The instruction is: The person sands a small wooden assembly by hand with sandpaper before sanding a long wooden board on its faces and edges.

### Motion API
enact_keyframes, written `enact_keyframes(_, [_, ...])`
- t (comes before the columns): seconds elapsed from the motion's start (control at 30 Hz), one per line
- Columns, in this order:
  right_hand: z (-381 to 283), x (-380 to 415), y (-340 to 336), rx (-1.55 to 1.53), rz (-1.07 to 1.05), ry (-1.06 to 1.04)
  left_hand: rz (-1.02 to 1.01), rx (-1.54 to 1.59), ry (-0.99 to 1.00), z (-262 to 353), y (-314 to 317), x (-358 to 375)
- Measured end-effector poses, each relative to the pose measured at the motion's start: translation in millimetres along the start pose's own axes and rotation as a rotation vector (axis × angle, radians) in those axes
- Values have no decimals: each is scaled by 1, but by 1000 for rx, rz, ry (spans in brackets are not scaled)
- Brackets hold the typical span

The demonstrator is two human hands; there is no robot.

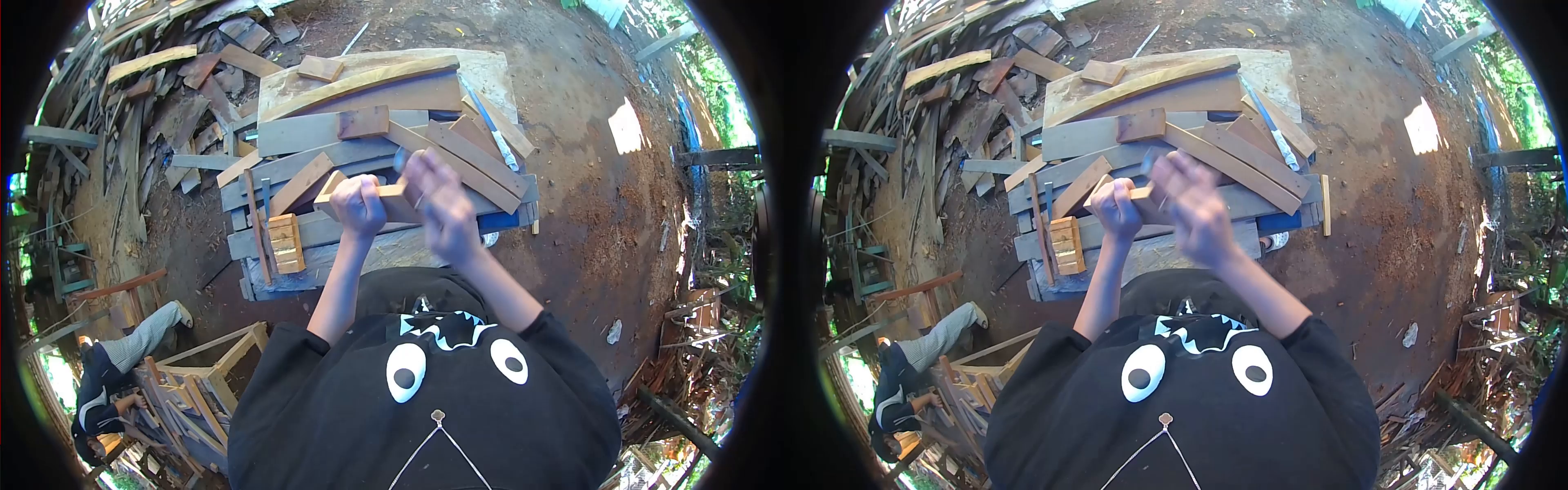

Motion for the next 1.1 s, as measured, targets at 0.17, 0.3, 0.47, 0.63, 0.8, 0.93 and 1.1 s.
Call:
enact_keyframes(0.17, [15, -6, -1, 106, 33, -7, -94, -57, 154, -1, -5, -2])
enact_keyframes(0.3, [-2, -7, 1, 14, 7, -50, -59, -91, 165, 1, -3, -8])
enact_keyframes(0.47, [29, -11, 2, 58, -4, 51, -114, -134, 193, 3, -10, -3])
enact_keyframes(0.63, [-3, -7, 1, 81, -117, -74, -51, -85, 214, -8, -12, -9])
enact_keyframes(0.8, [6, -16, -3, 77, -94, -51, -65, -102, 168, -4, -8, -5])
enact_keyframes(0.93, [5, -5, -3, 92, -118, -92, -93, -127, 188, -2, -11, -8])
enact_keyframes(1.1, [-7, -3, -4, 73, -94, -188, -36, -98, 156, -1, -6, -5])
Point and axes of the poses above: each hand's wrist, its own x-axis away from the middle knuckle, its own y-axis out of the palm, z = x × y, the point moved 2 cm from there along -x, towards the middle knuckle, and after that the axes turned 2 degrees about y, right-handed, at the moved point
